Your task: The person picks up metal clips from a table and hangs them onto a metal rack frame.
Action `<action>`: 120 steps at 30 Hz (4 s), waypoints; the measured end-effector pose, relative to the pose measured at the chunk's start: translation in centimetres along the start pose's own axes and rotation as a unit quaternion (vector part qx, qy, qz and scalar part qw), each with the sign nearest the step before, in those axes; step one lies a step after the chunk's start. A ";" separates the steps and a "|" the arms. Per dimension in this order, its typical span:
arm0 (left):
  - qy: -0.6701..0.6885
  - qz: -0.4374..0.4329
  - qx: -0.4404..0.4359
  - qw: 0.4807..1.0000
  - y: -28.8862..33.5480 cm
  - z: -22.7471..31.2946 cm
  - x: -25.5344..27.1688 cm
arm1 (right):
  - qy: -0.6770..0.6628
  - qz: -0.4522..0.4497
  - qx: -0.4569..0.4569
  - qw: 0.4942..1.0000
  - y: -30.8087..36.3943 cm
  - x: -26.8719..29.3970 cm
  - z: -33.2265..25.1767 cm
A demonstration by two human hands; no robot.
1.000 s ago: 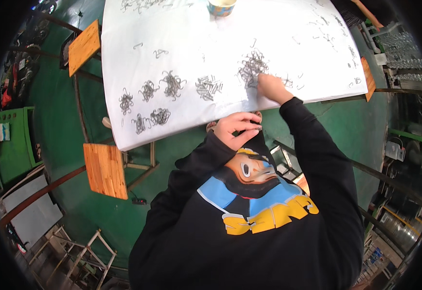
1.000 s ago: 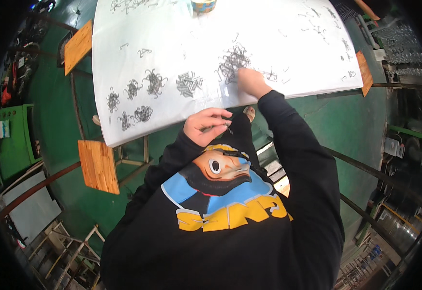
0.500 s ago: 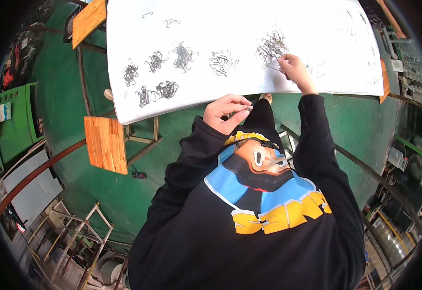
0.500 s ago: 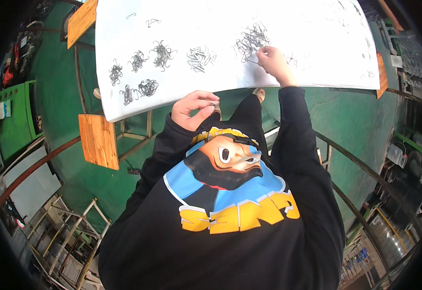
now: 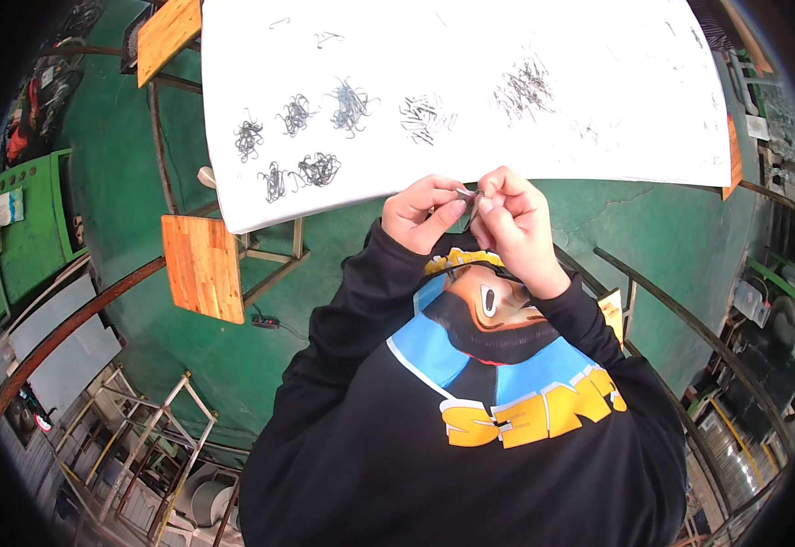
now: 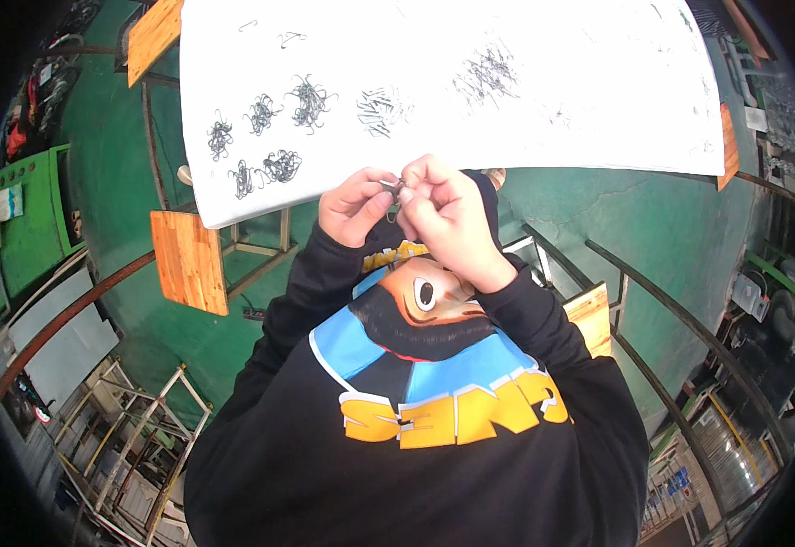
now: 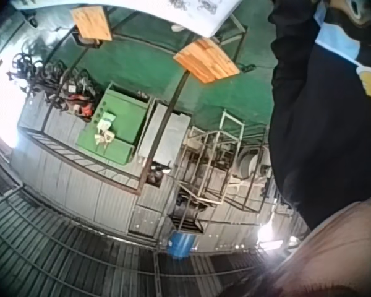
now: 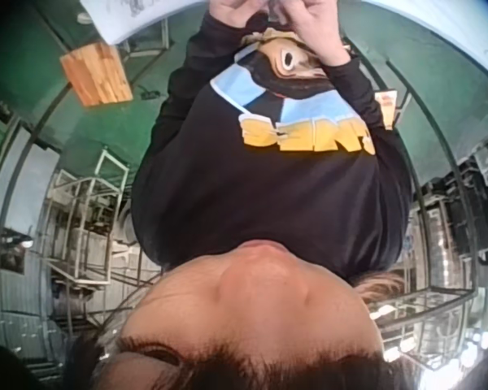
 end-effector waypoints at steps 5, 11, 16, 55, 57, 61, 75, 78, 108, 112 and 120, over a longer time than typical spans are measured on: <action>0.033 0.026 -0.026 0.999 -0.4 -0.5 -0.1 | 0.017 0.074 0.008 0.997 -0.2 0.6 0.7; 0.004 0.028 -0.017 0.999 -0.5 0.1 0.3 | 0.058 0.100 0.019 0.993 -0.3 0.9 0.8; -0.220 0.028 -0.161 0.962 -1.1 2.2 -0.1 | 0.004 0.112 0.001 0.994 -0.4 0.7 0.1; -0.500 -0.147 0.053 0.852 -1.2 -6.3 3.6 | 0.304 0.028 0.185 0.934 3.7 3.4 -1.6; -0.511 -0.146 0.060 0.845 -1.4 -6.2 4.1 | 0.310 0.034 0.166 0.935 3.8 3.7 -1.0; -0.524 -0.179 0.055 0.830 -0.9 -6.7 4.1 | 0.296 0.036 0.186 0.936 3.9 3.2 -1.1; -0.510 0.113 -0.009 0.853 -6.6 -3.8 5.1 | 0.300 0.132 0.233 0.916 4.1 4.1 -0.6; -0.561 0.116 -0.103 0.813 -8.8 -4.1 4.2 | 0.329 0.134 0.248 0.901 3.7 3.9 -0.3; -0.544 0.058 -0.282 0.788 -13.1 -1.2 9.0 | 0.348 0.048 0.188 0.917 1.9 2.5 -0.8; -0.497 0.157 -0.277 0.807 -12.4 0.4 8.9 | 0.337 0.040 0.207 0.918 2.0 2.8 -0.1; -0.377 0.098 -0.221 0.894 -7.0 5.4 -2.0 | 0.386 0.060 0.293 0.872 1.7 2.9 -0.8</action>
Point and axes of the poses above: each hand's wrist, its own y-axis away from the middle knuckle, its own x-axis out of the back of the hand, z = x × y, the point moved 3 cm from there along -y, towards the middle knuckle, and after that the axes turned 5 degrees about x, right-handed, at the moved point
